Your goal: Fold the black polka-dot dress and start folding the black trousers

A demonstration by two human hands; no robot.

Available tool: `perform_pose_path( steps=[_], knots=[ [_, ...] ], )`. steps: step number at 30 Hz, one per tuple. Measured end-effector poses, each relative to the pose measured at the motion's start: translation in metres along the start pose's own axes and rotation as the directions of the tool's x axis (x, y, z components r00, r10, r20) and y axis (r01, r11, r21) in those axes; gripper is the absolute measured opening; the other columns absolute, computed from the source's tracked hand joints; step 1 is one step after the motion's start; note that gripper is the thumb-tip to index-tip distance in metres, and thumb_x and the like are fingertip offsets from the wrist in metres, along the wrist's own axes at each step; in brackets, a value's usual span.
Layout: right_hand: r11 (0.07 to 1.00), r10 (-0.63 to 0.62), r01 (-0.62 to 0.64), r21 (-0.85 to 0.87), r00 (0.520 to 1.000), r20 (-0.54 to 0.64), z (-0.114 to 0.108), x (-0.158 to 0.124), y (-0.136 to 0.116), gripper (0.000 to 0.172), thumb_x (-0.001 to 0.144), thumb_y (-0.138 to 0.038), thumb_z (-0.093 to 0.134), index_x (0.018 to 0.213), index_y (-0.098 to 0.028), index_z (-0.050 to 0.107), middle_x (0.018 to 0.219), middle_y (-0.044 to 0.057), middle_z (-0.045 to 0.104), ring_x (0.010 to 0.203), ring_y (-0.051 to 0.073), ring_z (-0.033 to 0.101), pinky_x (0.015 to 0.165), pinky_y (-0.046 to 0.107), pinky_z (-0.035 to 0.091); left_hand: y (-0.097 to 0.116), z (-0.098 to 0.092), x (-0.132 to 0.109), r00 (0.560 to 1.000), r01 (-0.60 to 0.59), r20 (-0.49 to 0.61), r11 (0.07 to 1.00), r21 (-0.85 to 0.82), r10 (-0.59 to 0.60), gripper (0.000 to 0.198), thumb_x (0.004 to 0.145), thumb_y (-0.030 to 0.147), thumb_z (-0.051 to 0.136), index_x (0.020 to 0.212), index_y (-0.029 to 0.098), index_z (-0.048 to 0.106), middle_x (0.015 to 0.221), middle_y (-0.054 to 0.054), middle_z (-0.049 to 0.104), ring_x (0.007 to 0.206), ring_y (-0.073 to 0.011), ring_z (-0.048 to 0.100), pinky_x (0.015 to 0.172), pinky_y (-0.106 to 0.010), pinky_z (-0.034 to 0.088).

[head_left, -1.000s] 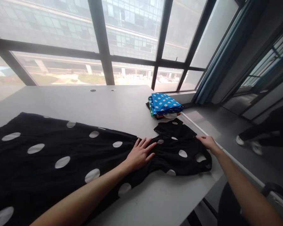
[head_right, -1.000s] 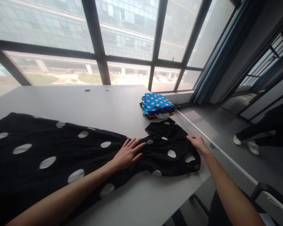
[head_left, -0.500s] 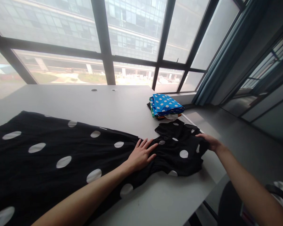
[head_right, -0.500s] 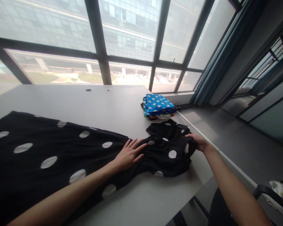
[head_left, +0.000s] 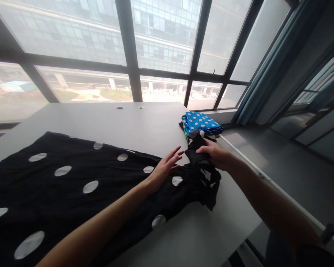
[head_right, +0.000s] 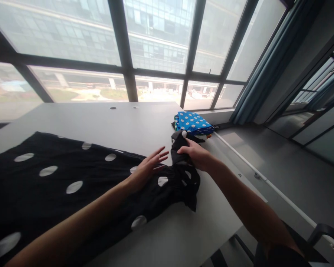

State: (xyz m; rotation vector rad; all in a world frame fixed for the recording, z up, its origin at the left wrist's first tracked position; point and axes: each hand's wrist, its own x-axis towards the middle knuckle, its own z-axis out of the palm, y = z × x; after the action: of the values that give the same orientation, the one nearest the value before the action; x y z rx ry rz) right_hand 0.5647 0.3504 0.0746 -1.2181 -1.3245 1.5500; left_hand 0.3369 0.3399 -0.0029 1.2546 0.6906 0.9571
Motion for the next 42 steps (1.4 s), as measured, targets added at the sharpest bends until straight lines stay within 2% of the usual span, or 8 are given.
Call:
perform_pose_path(
  steps=[8, 13, 20, 23, 28, 31, 35, 42],
  knots=[
    [1.000, -0.007, 0.010, -0.006, 0.922, 0.388, 0.167, 0.033, 0.008, 0.045, 0.081, -0.023, 0.070, 0.123, -0.027, 0.056, 0.093, -0.001, 0.066, 0.073, 0.018, 0.069, 0.053, 0.027, 0.059, 0.066, -0.051, -0.104, 0.928, 0.112, -0.298, 0.933, -0.343, -0.221, 0.081, 0.089, 0.054, 0.077, 0.159, 0.037, 0.041, 0.133, -0.009, 0.070, 0.106, -0.0310, 0.074, 0.081, -0.038, 0.063],
    [0.964, 0.222, -0.259, -0.054, 0.682, 0.697, 0.222, 0.053, 0.050, 0.034, 0.102, -0.050, 0.051, 0.126, -0.026, 0.051, 0.080, -0.002, 0.067, 0.064, 0.018, 0.072, 0.057, 0.029, 0.060, 0.030, -0.083, -0.150, 0.729, 0.264, -0.553, 0.911, -0.318, -0.404, 0.083, 0.084, 0.049, 0.084, 0.154, 0.032, 0.044, 0.109, -0.008, 0.076, 0.088, -0.0281, 0.077, 0.067, -0.034, 0.063],
    [0.832, -0.136, 0.383, -0.401, 0.842, 0.522, 0.179, 0.121, 0.069, 0.035, 0.092, -0.042, 0.071, 0.118, -0.019, 0.074, 0.114, 0.011, 0.075, 0.106, 0.026, 0.071, 0.094, 0.039, 0.058, -0.018, -0.096, -0.164, 0.635, 0.255, -0.578, 0.845, -0.470, -0.513, 0.061, 0.081, 0.019, 0.080, 0.137, 0.022, 0.055, 0.098, -0.007, 0.076, 0.077, -0.0240, 0.076, 0.069, -0.035, 0.064],
    [0.611, -0.206, 0.591, -0.527, 0.762, 0.614, 0.141, 0.158, 0.048, 0.057, 0.084, -0.044, 0.080, 0.137, -0.025, 0.068, 0.150, 0.011, 0.057, 0.143, 0.031, 0.047, 0.121, 0.050, 0.036, -0.019, -0.096, -0.165, 0.594, 0.262, -0.598, 0.832, -0.490, -0.539, 0.050, 0.083, 0.017, 0.074, 0.130, 0.021, 0.058, 0.092, -0.006, 0.075, 0.071, -0.0224, 0.074, 0.066, -0.034, 0.063],
    [0.445, 0.223, 0.654, -0.613, 0.582, 0.782, 0.120, 0.153, 0.029, 0.111, 0.065, -0.060, 0.090, 0.161, -0.036, 0.041, 0.172, 0.008, 0.025, 0.158, 0.038, 0.019, 0.127, 0.053, 0.021, -0.014, -0.101, -0.170, 0.597, 0.216, -0.606, 0.833, -0.510, -0.526, 0.045, 0.082, 0.017, 0.070, 0.126, 0.023, 0.063, 0.089, -0.004, 0.075, 0.072, -0.0207, 0.073, 0.062, -0.029, 0.060],
    [0.242, 0.219, 0.789, -0.564, 0.522, 0.824, 0.126, 0.115, 0.039, 0.095, 0.065, -0.051, 0.092, 0.151, -0.033, 0.056, 0.166, 0.011, 0.036, 0.156, 0.042, 0.021, 0.126, 0.063, 0.012, -0.013, -0.102, -0.172, 0.610, 0.201, -0.608, 0.842, -0.500, -0.507, 0.050, 0.082, 0.015, 0.069, 0.130, 0.024, 0.063, 0.094, -0.005, 0.076, 0.077, -0.0209, 0.074, 0.064, -0.028, 0.060],
    [-0.024, 0.139, 0.773, -0.634, 0.630, 0.764, 0.135, 0.092, 0.047, 0.014, 0.084, -0.019, 0.071, 0.096, -0.021, 0.079, 0.114, 0.014, 0.071, 0.117, 0.033, 0.061, 0.120, 0.061, 0.022, -0.016, -0.102, -0.171, 0.612, 0.205, -0.608, 0.845, -0.494, -0.505, 0.051, 0.083, 0.015, 0.068, 0.133, 0.022, 0.062, 0.095, -0.005, 0.076, 0.079, -0.0218, 0.074, 0.067, -0.030, 0.061],
    [0.043, -0.013, 0.744, -0.667, 0.668, 0.744, 0.149, 0.132, 0.024, 0.015, 0.094, -0.025, 0.061, 0.091, -0.021, 0.075, 0.098, 0.009, 0.073, 0.095, 0.025, 0.066, 0.085, 0.033, 0.043, -0.018, -0.103, -0.173, 0.635, 0.199, -0.591, 0.844, -0.498, -0.499, 0.051, 0.085, 0.016, 0.069, 0.136, 0.021, 0.060, 0.104, -0.008, 0.077, 0.087, -0.0248, 0.076, 0.075, -0.034, 0.063]
  ],
)
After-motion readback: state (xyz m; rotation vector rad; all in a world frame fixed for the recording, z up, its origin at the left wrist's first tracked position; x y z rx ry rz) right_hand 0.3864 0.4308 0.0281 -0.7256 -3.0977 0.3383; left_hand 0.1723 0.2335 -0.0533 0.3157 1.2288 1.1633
